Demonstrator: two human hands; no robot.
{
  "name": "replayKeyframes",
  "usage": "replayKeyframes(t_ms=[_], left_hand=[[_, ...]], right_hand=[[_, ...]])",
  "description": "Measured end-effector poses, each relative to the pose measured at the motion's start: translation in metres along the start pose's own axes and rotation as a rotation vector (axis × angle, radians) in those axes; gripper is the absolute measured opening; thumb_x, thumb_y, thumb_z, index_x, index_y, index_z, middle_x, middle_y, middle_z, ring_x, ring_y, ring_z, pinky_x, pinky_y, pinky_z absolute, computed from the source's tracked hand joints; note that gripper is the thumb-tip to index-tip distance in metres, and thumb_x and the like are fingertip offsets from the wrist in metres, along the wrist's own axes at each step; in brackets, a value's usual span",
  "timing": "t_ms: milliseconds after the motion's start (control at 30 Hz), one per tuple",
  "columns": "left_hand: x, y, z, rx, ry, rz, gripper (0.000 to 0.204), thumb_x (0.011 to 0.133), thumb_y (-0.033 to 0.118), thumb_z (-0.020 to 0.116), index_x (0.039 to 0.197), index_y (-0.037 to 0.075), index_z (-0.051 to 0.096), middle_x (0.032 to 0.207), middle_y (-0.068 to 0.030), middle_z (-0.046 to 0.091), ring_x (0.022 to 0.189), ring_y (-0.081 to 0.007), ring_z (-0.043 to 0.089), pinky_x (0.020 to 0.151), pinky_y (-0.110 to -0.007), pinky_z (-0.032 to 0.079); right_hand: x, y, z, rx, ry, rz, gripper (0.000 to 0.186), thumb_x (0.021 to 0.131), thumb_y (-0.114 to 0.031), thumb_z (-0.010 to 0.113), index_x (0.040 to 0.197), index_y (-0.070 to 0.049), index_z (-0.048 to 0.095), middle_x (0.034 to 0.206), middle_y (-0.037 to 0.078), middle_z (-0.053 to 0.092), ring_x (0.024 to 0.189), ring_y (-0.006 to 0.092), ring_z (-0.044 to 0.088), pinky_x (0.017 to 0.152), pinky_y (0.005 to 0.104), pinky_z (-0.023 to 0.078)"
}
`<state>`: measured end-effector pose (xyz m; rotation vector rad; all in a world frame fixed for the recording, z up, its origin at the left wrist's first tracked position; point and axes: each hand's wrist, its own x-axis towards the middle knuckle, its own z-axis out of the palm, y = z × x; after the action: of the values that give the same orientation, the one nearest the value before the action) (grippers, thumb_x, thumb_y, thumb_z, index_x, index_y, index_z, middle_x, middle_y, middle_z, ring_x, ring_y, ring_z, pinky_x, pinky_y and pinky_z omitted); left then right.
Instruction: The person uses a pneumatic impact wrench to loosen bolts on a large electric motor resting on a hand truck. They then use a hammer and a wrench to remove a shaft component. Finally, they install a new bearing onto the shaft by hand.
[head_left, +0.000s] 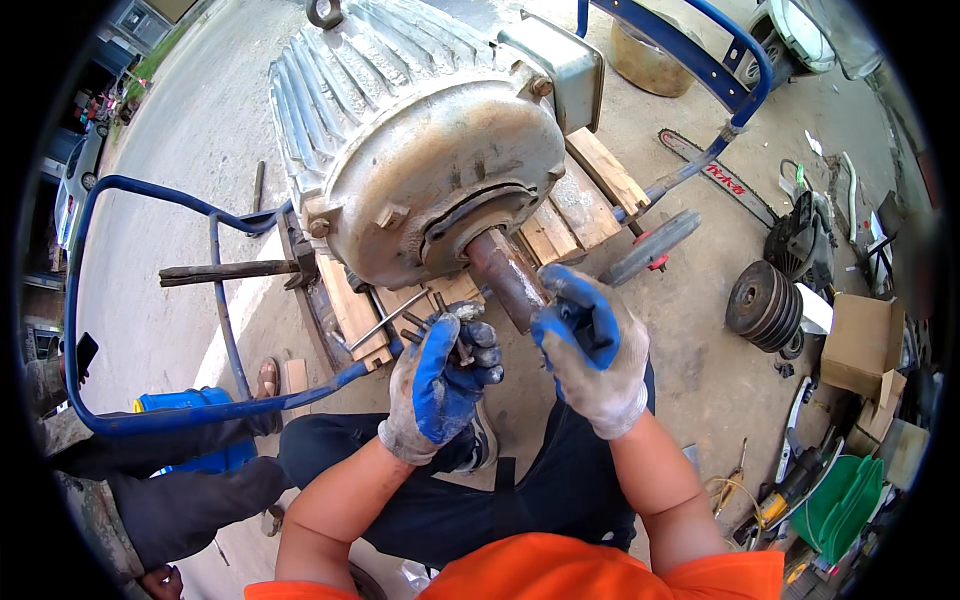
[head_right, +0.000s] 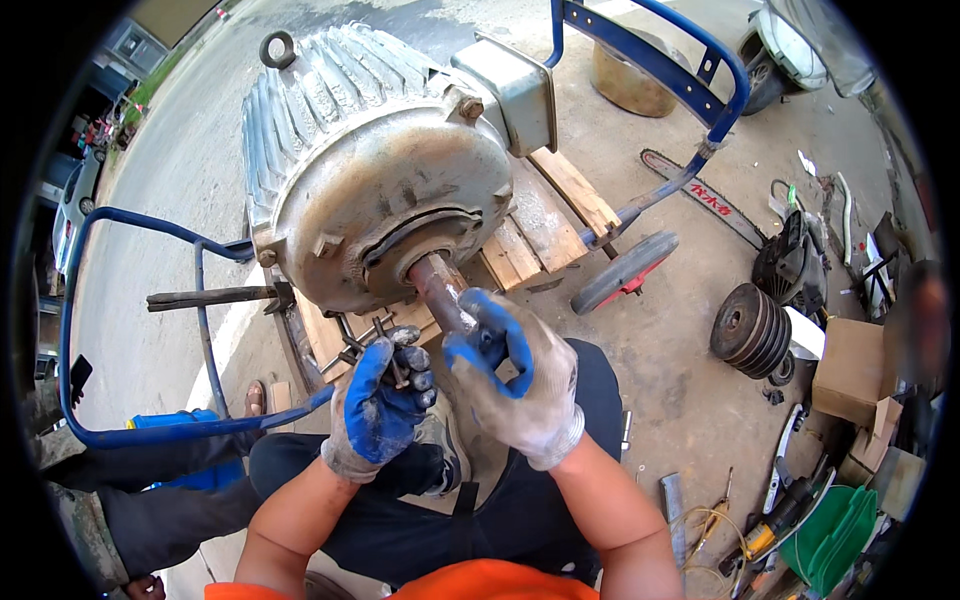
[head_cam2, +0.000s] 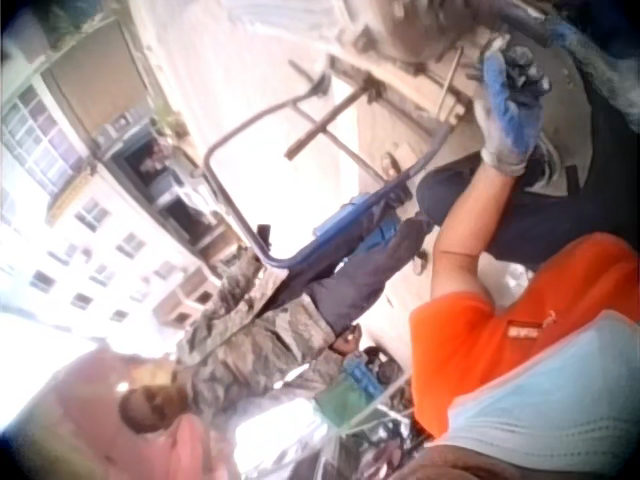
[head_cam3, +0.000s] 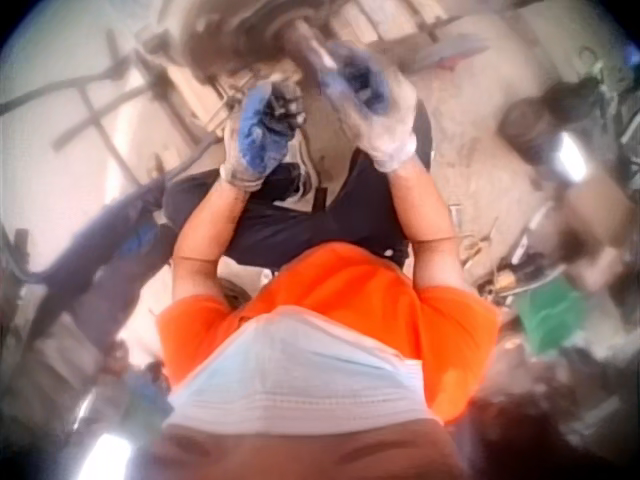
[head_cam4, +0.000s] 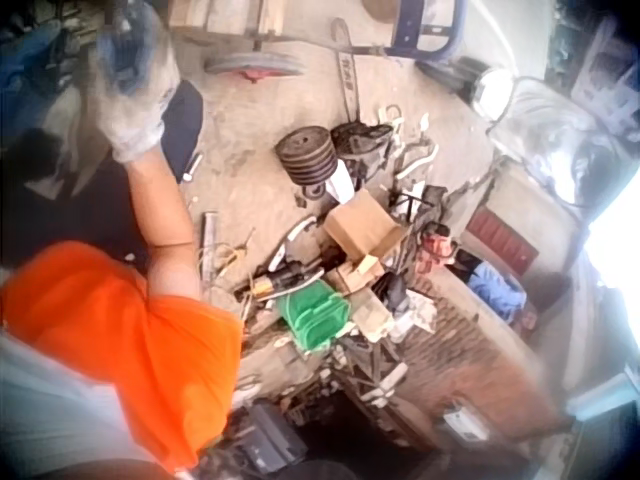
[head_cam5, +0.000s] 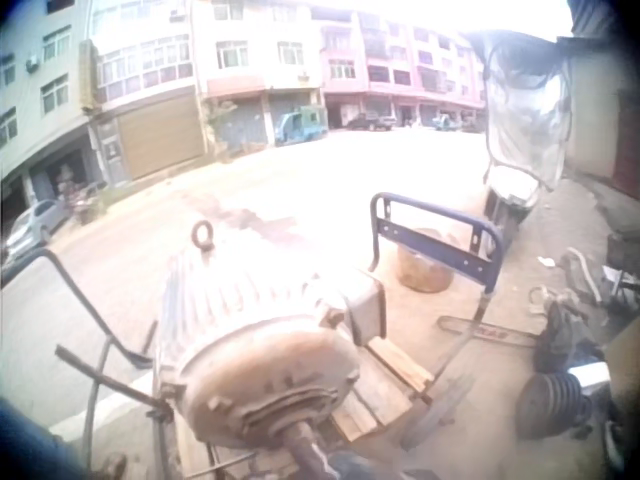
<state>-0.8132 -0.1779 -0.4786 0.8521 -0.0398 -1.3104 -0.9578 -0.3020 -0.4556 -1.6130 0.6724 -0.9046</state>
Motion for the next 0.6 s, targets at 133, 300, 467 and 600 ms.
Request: replayKeyframes(t_ms=[133, 300, 467, 600], left_hand=[[-0.011, 0.016, 0.032, -0.011, -0.063, -0.135, 0.046, 0.104, 0.031, 0.036, 0.140, 0.003, 0.038, 0.129, -0.0155, 0.054, 0.118, -0.0263, 0.056, 0.091, -0.038, 0.053], [-0.006, 0.019, 0.026, 0.103, -0.192, -0.117, 0.047, 0.103, 0.029, 0.037, 0.142, 0.002, 0.036, 0.131, -0.0159, 0.053, 0.119, -0.0238, 0.055, 0.096, -0.036, 0.050], [-0.005, 0.015, 0.026, 0.231, -0.154, 0.036, 0.044, 0.103, 0.023, 0.040, 0.140, 0.002, 0.039, 0.127, -0.0138, 0.057, 0.113, -0.0200, 0.058, 0.096, -0.035, 0.049], [0.017, -0.002, 0.006, -0.109, -0.009, 0.006, 0.028, 0.100, 0.018, 0.045, 0.120, 0.003, 0.057, 0.102, -0.0085, 0.065, 0.094, -0.0178, 0.062, 0.089, -0.034, 0.051]], right_hand=[[-0.012, -0.017, 0.005, -0.502, -0.257, -0.294, 0.061, 0.064, -0.024, 0.083, 0.118, -0.008, 0.059, 0.108, 0.018, 0.060, 0.097, 0.0368, 0.057, 0.083, 0.0459, 0.046], [-0.012, -0.017, 0.005, -0.628, -0.252, -0.309, 0.056, 0.064, -0.025, 0.081, 0.113, -0.009, 0.061, 0.103, 0.018, 0.059, 0.091, 0.0374, 0.057, 0.081, 0.0467, 0.044], [-0.005, -0.017, 0.002, -0.531, -0.213, -0.279, 0.044, 0.069, -0.020, 0.076, 0.108, -0.004, 0.061, 0.096, 0.019, 0.059, 0.085, 0.0366, 0.057, 0.076, 0.0462, 0.044], [0.001, -0.010, 0.006, -0.506, -0.065, -0.244, 0.043, 0.069, -0.015, 0.073, 0.108, -0.002, 0.060, 0.094, 0.020, 0.059, 0.085, 0.0383, 0.056, 0.075, 0.0465, 0.044]])
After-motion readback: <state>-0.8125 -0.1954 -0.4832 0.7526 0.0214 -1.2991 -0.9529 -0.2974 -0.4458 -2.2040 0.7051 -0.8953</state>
